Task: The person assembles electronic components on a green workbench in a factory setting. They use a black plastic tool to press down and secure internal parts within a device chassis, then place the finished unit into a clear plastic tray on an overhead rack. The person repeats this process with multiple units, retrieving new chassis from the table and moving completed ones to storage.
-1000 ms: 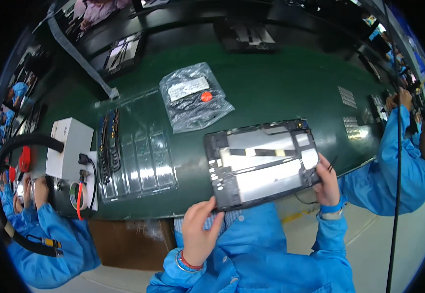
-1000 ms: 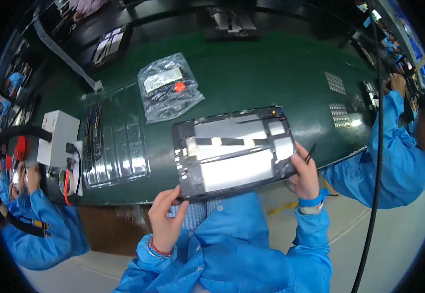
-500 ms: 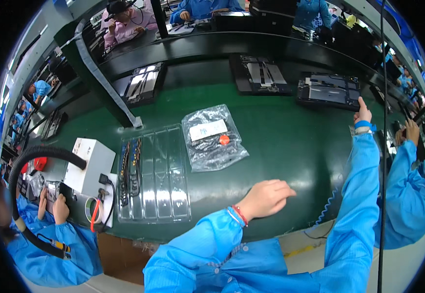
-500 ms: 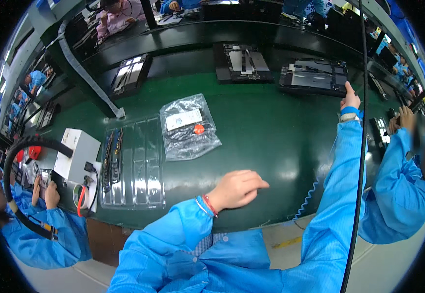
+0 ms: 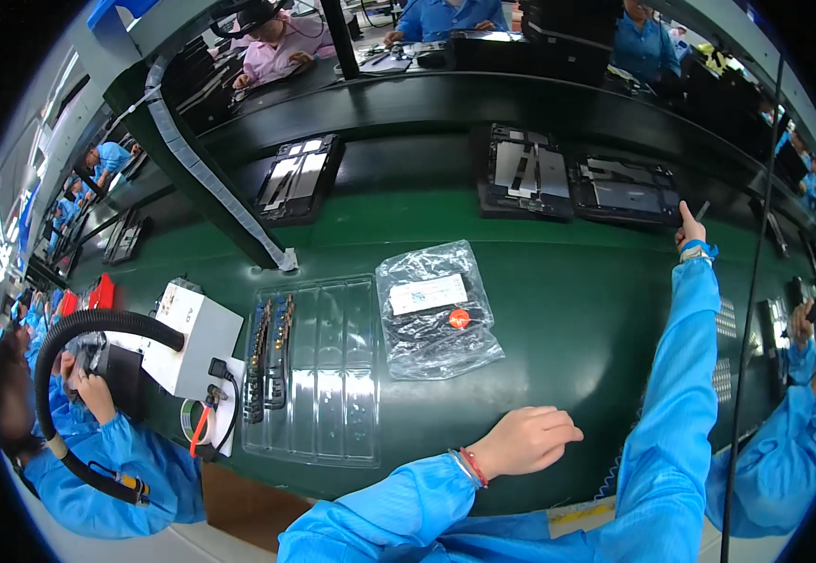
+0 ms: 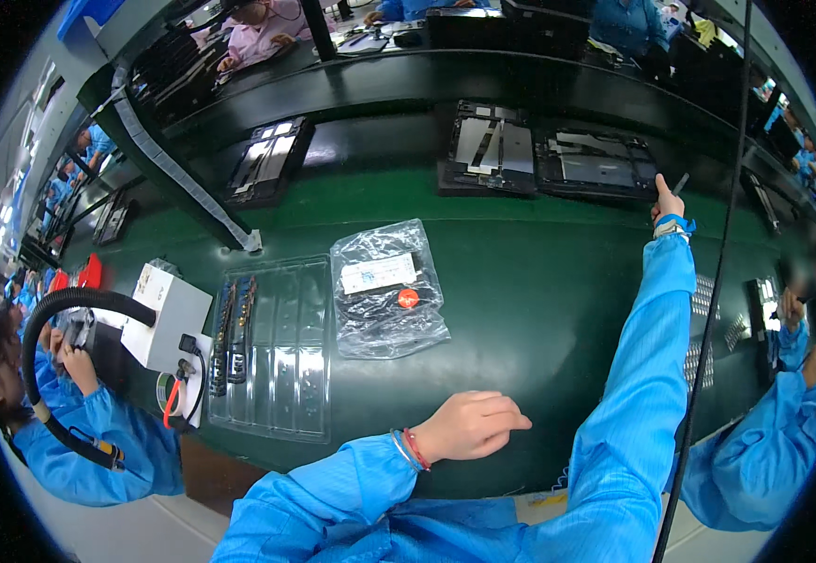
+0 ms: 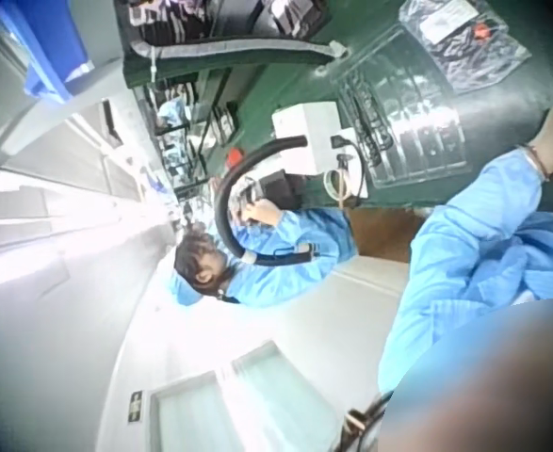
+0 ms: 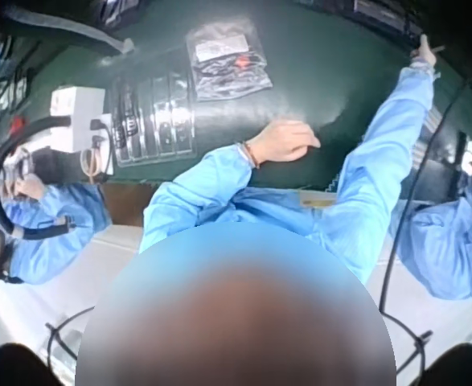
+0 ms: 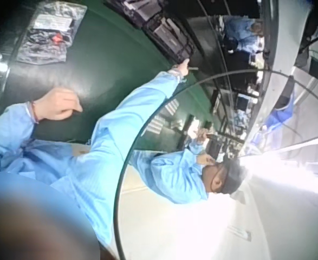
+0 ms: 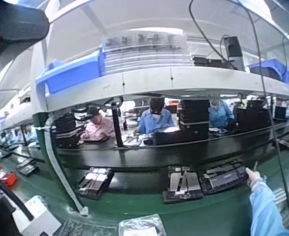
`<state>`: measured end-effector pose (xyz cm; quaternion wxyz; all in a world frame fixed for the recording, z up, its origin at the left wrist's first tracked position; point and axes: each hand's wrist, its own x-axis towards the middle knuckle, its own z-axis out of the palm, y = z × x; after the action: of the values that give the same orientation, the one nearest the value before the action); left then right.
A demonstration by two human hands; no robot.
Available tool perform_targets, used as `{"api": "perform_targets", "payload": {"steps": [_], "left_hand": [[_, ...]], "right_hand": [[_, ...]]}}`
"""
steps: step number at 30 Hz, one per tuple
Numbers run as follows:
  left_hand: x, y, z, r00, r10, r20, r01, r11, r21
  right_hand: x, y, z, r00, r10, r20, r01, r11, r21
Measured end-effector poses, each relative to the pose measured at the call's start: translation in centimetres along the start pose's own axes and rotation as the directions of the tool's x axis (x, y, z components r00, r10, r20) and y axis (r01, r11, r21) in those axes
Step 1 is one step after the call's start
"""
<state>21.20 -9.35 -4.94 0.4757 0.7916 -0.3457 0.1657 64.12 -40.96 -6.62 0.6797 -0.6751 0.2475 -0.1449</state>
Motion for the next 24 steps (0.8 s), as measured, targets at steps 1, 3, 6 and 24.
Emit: {"api": "perform_targets", "payload": {"steps": [1, 3, 6, 24], "left_hand": [[0.1, 0.0, 0.0, 1.000, -0.005, 0.000, 0.005, 1.000, -0.004], [0.3, -0.1, 0.2, 1.000, -0.012, 0.003, 0.012, 1.000, -0.018], [0.3, 0.1, 0.1, 1.000, -0.027, 0.003, 0.027, 1.000, 0.008], [-0.3, 0.6, -0.1, 0.988, -0.043, -0.149, 0.032, 0.997, -0.071]], "right_hand": [[0.6, 0.4, 0.7, 1.000, -0.010, 0.006, 0.010, 0.998, -0.060], [1.6, 1.3, 1.7, 0.991, -0.118, -0.063, 0.100, 0.967, -0.233], [1.6, 2.4, 3.4, 0.966, -0.259, 0.004, 0.231, 0.855, -0.463], [-36.5, 3.2, 4.3, 0.591, -0.654, 0.471, 0.742, 0.671, 0.001]]}}
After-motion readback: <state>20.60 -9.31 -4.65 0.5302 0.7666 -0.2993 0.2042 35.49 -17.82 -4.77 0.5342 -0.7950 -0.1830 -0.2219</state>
